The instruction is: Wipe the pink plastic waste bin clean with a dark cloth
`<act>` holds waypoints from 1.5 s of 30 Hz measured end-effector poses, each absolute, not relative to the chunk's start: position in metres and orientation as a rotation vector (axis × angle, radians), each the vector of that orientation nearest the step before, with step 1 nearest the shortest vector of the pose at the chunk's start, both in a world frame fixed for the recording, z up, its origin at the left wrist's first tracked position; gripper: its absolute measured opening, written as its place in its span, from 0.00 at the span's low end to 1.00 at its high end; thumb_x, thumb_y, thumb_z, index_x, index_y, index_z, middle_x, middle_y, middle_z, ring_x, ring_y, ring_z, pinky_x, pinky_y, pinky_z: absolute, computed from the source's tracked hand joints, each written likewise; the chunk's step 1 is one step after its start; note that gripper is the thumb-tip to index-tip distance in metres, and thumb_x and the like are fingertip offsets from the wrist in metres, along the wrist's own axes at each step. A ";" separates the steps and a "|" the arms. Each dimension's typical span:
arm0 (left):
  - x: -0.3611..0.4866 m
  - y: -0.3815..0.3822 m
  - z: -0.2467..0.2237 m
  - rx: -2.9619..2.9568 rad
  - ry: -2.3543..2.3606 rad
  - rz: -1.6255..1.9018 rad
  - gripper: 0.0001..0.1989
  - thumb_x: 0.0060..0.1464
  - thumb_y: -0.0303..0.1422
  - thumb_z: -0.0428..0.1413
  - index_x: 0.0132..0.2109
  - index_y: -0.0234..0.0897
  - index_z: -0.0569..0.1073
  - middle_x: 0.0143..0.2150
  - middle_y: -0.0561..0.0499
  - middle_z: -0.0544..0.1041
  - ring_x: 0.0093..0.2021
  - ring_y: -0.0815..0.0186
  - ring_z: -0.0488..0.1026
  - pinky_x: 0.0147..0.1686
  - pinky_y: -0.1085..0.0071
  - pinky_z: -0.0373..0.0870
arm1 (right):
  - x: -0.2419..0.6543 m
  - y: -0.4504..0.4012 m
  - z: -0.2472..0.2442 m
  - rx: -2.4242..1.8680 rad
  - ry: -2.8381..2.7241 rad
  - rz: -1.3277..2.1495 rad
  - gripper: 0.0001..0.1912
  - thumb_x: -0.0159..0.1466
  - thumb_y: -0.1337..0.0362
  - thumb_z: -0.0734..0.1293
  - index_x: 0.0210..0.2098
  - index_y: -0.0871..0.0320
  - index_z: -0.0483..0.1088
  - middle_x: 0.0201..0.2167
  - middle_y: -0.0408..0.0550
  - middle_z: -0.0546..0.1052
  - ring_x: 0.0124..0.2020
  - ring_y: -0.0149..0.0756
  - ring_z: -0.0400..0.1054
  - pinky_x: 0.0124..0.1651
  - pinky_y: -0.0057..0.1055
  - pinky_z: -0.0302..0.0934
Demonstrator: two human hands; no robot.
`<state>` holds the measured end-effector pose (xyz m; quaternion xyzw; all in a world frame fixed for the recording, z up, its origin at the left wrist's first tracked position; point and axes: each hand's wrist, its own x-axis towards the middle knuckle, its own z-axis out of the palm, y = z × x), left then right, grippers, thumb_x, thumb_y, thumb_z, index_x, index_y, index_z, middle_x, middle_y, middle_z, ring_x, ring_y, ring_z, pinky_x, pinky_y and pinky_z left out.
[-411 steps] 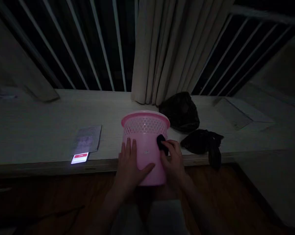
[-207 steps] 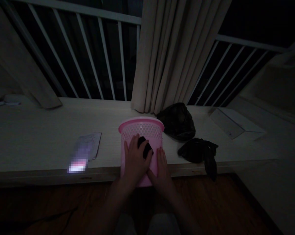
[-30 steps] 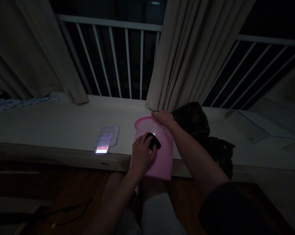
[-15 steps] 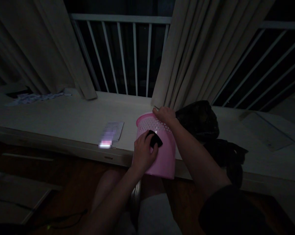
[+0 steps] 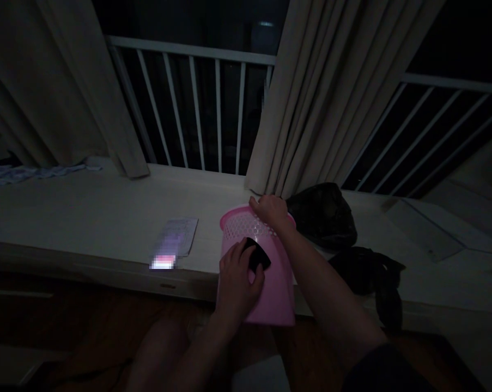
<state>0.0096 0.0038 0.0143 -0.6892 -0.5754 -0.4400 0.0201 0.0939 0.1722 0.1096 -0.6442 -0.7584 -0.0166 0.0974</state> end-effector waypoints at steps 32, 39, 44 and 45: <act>0.015 0.002 0.010 -2.031 -1.883 -1.437 0.20 0.57 0.31 0.52 0.57 0.35 0.64 0.60 0.37 0.67 0.59 0.51 0.65 0.55 0.48 0.64 | 0.094 0.170 0.108 -1.904 -2.205 -0.030 0.33 0.69 0.47 0.50 0.45 0.63 0.77 0.43 0.63 0.79 0.48 0.50 0.73 0.49 0.38 0.61; 0.010 0.003 0.012 -1.975 -1.844 -1.357 0.19 0.59 0.32 0.51 0.57 0.34 0.68 0.60 0.36 0.66 0.59 0.49 0.65 0.53 0.49 0.67 | 0.093 0.169 0.109 -1.906 -2.199 -0.052 0.33 0.69 0.47 0.50 0.44 0.62 0.78 0.44 0.63 0.79 0.47 0.49 0.73 0.48 0.37 0.62; 0.006 0.007 0.018 -2.073 -1.788 -1.254 0.18 0.59 0.31 0.52 0.56 0.36 0.69 0.58 0.41 0.71 0.57 0.51 0.67 0.53 0.52 0.67 | 0.097 0.170 0.109 -1.914 -2.208 -0.058 0.32 0.69 0.48 0.50 0.44 0.63 0.78 0.43 0.62 0.80 0.47 0.49 0.74 0.48 0.37 0.63; 0.008 0.006 0.020 -2.103 -1.774 -1.245 0.18 0.58 0.31 0.52 0.56 0.36 0.69 0.58 0.41 0.71 0.56 0.52 0.68 0.52 0.52 0.68 | 0.099 0.170 0.110 -1.916 -2.212 -0.057 0.32 0.69 0.48 0.50 0.44 0.63 0.78 0.44 0.62 0.80 0.47 0.49 0.74 0.48 0.37 0.63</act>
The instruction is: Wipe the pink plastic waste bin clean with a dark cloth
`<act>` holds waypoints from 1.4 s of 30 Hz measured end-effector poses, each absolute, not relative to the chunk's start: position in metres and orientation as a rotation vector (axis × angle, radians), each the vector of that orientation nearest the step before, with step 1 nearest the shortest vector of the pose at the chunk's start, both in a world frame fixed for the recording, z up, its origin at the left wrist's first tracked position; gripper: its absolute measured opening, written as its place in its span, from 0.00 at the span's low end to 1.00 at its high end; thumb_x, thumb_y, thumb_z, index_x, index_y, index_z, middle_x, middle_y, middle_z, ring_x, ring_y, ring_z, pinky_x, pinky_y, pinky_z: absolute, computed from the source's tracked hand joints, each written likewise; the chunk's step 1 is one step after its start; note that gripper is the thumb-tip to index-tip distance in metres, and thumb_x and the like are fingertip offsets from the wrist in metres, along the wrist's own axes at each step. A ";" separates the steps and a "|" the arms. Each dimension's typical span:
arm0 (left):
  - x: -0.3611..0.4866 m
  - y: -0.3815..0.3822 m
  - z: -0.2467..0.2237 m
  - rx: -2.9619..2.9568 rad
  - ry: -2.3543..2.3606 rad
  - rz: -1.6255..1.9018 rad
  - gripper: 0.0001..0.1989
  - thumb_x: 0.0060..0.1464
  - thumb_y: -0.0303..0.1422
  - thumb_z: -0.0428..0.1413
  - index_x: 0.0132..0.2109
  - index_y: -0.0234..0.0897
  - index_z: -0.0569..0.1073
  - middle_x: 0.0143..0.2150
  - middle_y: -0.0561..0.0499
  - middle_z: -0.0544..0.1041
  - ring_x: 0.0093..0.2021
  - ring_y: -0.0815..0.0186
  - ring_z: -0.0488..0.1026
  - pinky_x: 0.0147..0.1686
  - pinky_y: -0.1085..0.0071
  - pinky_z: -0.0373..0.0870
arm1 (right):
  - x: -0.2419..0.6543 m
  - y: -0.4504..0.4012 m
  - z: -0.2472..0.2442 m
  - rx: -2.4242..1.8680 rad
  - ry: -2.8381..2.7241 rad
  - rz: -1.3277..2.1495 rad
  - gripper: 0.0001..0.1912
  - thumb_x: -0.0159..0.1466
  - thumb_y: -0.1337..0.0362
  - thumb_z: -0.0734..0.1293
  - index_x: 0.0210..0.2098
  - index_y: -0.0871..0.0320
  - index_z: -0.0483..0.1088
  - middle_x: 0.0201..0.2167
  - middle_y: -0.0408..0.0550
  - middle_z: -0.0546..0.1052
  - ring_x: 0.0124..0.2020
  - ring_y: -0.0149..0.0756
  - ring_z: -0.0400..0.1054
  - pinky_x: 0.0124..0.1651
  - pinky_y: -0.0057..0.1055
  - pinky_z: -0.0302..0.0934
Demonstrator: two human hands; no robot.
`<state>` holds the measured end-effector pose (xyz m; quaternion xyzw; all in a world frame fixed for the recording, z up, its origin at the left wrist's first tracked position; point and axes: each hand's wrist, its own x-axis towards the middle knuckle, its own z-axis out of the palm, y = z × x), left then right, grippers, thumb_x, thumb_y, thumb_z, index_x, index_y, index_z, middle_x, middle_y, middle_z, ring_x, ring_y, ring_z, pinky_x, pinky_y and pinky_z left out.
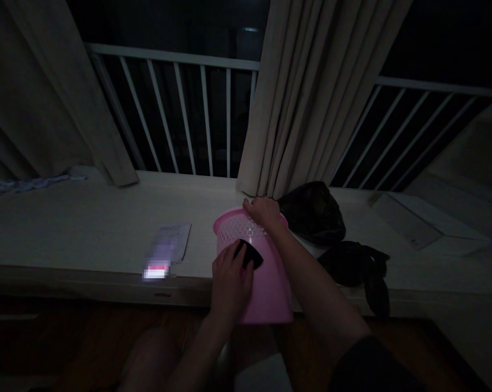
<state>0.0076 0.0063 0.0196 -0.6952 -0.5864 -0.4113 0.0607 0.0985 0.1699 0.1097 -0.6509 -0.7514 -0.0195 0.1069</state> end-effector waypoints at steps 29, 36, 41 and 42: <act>-0.003 0.011 -0.004 -2.082 -1.696 -1.633 0.19 0.60 0.29 0.50 0.58 0.37 0.63 0.61 0.38 0.66 0.61 0.55 0.64 0.56 0.49 0.66 | 0.088 0.170 0.105 -1.912 -2.185 -0.141 0.31 0.70 0.48 0.50 0.44 0.61 0.78 0.41 0.60 0.80 0.46 0.47 0.74 0.47 0.35 0.62; -0.005 0.010 -0.003 -2.086 -1.683 -1.616 0.20 0.59 0.28 0.50 0.58 0.37 0.63 0.62 0.38 0.66 0.61 0.55 0.64 0.56 0.51 0.66 | 0.087 0.167 0.105 -1.931 -2.157 -0.162 0.30 0.70 0.51 0.50 0.44 0.60 0.78 0.42 0.59 0.80 0.46 0.46 0.74 0.47 0.36 0.62; -0.004 0.010 -0.004 -2.077 -1.670 -1.582 0.19 0.59 0.28 0.50 0.58 0.35 0.64 0.61 0.38 0.66 0.61 0.56 0.64 0.57 0.52 0.66 | 0.088 0.166 0.106 -1.925 -2.162 -0.164 0.29 0.70 0.52 0.50 0.43 0.60 0.79 0.41 0.59 0.81 0.45 0.46 0.75 0.46 0.35 0.63; -0.003 0.011 -0.004 -2.074 -1.664 -1.563 0.19 0.59 0.27 0.50 0.58 0.35 0.64 0.61 0.38 0.66 0.60 0.56 0.64 0.57 0.52 0.66 | 0.088 0.167 0.106 -1.922 -2.162 -0.161 0.29 0.70 0.52 0.51 0.43 0.60 0.79 0.41 0.59 0.81 0.45 0.46 0.75 0.46 0.35 0.63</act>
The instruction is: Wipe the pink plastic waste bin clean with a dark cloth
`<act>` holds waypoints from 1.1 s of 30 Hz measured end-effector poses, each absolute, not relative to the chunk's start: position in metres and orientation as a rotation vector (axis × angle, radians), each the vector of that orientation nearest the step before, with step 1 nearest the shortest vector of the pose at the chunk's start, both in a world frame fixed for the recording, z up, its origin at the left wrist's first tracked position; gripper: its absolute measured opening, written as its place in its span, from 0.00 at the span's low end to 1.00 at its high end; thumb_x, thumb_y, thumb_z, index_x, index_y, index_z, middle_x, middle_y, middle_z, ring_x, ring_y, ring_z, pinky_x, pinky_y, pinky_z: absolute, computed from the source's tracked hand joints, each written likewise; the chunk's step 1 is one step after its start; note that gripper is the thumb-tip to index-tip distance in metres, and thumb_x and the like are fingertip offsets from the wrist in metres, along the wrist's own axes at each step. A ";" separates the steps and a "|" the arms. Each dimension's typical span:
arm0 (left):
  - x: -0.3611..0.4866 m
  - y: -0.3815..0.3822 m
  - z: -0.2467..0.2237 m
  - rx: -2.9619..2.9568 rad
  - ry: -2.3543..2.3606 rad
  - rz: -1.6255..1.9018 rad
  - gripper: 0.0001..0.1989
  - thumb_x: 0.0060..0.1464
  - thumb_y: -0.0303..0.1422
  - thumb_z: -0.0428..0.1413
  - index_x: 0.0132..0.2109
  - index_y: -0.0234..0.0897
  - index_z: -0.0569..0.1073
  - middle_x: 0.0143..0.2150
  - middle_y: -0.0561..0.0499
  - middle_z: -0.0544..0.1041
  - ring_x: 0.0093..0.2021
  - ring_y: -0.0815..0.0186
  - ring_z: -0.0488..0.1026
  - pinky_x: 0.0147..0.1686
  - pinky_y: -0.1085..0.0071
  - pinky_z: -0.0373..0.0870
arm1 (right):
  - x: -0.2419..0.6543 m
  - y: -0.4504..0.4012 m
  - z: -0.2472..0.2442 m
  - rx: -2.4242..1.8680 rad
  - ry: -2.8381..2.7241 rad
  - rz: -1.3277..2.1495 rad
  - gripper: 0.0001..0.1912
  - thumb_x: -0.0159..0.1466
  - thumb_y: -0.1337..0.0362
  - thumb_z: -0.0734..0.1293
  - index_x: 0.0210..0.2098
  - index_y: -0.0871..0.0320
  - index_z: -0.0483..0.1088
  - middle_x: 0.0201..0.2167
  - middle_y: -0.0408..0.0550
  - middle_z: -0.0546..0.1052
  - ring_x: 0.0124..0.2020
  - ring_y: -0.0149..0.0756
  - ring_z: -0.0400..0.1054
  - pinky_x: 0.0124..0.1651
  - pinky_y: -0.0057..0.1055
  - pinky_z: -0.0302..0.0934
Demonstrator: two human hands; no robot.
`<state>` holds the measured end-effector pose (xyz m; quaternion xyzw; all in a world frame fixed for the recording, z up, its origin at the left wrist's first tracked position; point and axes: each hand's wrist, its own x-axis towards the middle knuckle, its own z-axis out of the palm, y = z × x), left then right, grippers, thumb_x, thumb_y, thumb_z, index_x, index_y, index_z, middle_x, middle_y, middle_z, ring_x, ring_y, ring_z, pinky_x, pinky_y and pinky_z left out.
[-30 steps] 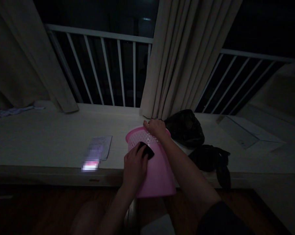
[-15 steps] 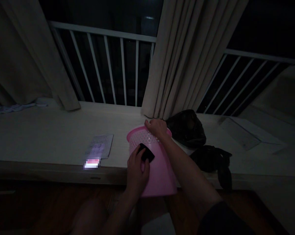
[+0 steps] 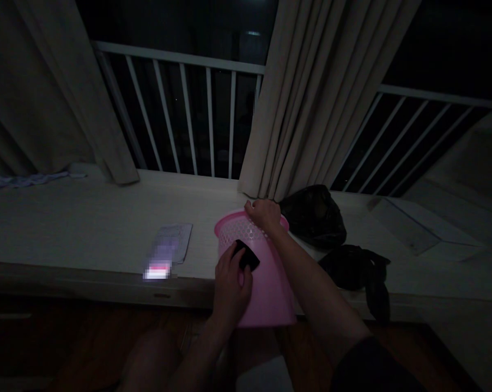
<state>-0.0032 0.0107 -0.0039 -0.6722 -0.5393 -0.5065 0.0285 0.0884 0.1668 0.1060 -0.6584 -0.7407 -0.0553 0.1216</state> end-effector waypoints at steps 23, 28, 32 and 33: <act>0.034 -0.018 0.024 -2.539 -1.467 -1.273 0.21 0.50 0.24 0.50 0.52 0.37 0.70 0.60 0.41 0.70 0.62 0.51 0.63 0.61 0.36 0.53 | 0.092 0.168 0.103 -1.886 -2.154 -0.168 0.28 0.69 0.51 0.52 0.42 0.60 0.79 0.40 0.58 0.81 0.44 0.46 0.74 0.46 0.36 0.63; 0.027 -0.017 0.021 -2.498 -1.382 -1.331 0.20 0.51 0.23 0.50 0.52 0.33 0.70 0.60 0.37 0.69 0.62 0.52 0.63 0.60 0.43 0.62 | 0.084 0.169 0.103 -1.870 -2.160 -0.168 0.29 0.68 0.50 0.52 0.43 0.61 0.79 0.40 0.59 0.81 0.44 0.47 0.75 0.45 0.35 0.63; 0.023 -0.020 0.019 -2.485 -1.389 -1.329 0.20 0.51 0.23 0.50 0.52 0.33 0.70 0.60 0.37 0.69 0.63 0.53 0.63 0.60 0.44 0.62 | 0.080 0.168 0.104 -1.862 -2.181 -0.159 0.29 0.69 0.50 0.51 0.43 0.60 0.79 0.41 0.59 0.81 0.45 0.46 0.74 0.46 0.35 0.62; 0.023 -0.021 0.019 -2.479 -1.387 -1.328 0.20 0.51 0.23 0.50 0.52 0.33 0.70 0.60 0.37 0.69 0.62 0.53 0.63 0.60 0.43 0.62 | 0.079 0.167 0.104 -1.861 -2.184 -0.158 0.29 0.69 0.50 0.51 0.43 0.60 0.79 0.41 0.59 0.81 0.45 0.45 0.74 0.46 0.34 0.62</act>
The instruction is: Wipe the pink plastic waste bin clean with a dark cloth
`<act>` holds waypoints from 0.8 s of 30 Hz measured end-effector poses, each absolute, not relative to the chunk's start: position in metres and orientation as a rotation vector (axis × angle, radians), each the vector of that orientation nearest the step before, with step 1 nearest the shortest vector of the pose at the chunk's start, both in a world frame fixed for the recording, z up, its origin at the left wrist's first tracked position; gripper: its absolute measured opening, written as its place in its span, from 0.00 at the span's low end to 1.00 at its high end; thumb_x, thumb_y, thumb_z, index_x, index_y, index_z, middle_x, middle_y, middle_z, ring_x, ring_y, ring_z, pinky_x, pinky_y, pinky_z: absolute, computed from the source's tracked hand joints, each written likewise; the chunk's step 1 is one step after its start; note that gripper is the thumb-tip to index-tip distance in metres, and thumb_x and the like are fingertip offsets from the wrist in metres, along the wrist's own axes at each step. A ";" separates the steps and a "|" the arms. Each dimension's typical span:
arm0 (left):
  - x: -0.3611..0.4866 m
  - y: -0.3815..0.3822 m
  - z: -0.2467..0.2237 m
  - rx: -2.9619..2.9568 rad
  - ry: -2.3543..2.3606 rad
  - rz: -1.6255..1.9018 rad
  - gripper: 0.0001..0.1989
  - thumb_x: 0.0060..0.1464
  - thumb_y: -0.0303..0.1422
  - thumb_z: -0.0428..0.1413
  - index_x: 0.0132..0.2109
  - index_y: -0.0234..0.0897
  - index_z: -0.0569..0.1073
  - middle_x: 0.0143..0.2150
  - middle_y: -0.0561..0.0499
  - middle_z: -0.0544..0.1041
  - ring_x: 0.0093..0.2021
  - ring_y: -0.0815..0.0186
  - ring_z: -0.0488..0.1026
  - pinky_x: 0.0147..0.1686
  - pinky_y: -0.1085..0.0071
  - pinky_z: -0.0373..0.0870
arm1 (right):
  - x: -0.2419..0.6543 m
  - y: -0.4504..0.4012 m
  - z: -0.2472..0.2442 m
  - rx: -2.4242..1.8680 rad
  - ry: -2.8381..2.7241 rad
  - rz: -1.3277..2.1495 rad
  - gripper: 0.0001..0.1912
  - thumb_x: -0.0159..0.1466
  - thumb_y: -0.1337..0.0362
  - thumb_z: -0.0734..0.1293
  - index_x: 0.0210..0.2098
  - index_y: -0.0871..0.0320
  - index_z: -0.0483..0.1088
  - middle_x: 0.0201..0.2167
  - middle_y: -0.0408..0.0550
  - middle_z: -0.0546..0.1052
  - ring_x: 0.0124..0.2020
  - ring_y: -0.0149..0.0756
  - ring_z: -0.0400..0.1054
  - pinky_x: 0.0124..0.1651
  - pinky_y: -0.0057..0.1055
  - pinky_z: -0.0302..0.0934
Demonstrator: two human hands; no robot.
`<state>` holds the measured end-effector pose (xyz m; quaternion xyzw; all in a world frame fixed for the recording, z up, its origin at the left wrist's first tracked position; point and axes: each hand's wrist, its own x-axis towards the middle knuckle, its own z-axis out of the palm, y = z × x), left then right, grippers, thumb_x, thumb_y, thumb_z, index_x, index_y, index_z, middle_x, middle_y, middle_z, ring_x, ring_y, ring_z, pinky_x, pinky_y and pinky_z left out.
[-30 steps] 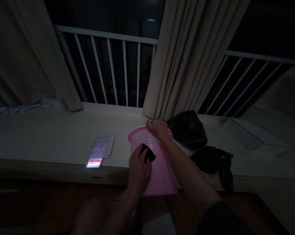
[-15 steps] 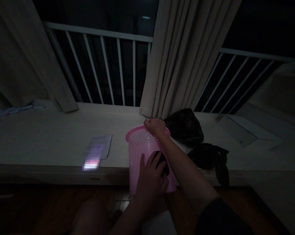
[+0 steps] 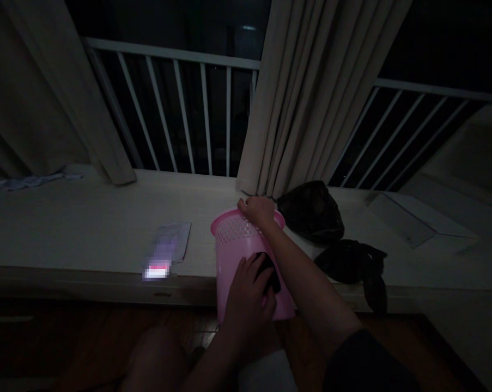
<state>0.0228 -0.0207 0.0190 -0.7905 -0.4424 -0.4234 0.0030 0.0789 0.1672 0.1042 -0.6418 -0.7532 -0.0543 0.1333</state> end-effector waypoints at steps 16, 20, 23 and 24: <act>0.032 -0.019 0.028 -2.541 -1.534 -1.147 0.19 0.48 0.24 0.53 0.49 0.36 0.73 0.60 0.41 0.69 0.64 0.41 0.58 0.60 0.37 0.57 | 0.078 0.164 0.106 -1.872 -2.182 -0.173 0.29 0.69 0.52 0.51 0.43 0.60 0.79 0.40 0.59 0.81 0.44 0.46 0.75 0.45 0.35 0.62; 0.030 -0.009 0.042 -2.525 -1.682 -1.018 0.19 0.48 0.27 0.55 0.49 0.36 0.73 0.60 0.42 0.68 0.64 0.35 0.55 0.60 0.33 0.53 | 0.075 0.163 0.106 -1.857 -2.192 -0.176 0.28 0.69 0.52 0.52 0.44 0.61 0.79 0.41 0.59 0.81 0.45 0.45 0.74 0.46 0.34 0.62; 0.026 -0.001 0.047 -2.512 -1.660 -0.950 0.18 0.49 0.28 0.55 0.50 0.34 0.73 0.59 0.40 0.67 0.63 0.35 0.58 0.61 0.36 0.54 | 0.073 0.162 0.106 -1.847 -2.195 -0.172 0.28 0.69 0.51 0.52 0.44 0.60 0.79 0.41 0.59 0.81 0.45 0.45 0.75 0.46 0.34 0.62; 0.024 0.001 0.048 -2.516 -1.637 -0.932 0.18 0.50 0.29 0.55 0.50 0.34 0.73 0.59 0.39 0.68 0.63 0.36 0.58 0.62 0.38 0.54 | 0.073 0.162 0.106 -1.847 -2.193 -0.171 0.28 0.69 0.51 0.52 0.44 0.60 0.79 0.41 0.59 0.81 0.45 0.45 0.75 0.46 0.34 0.62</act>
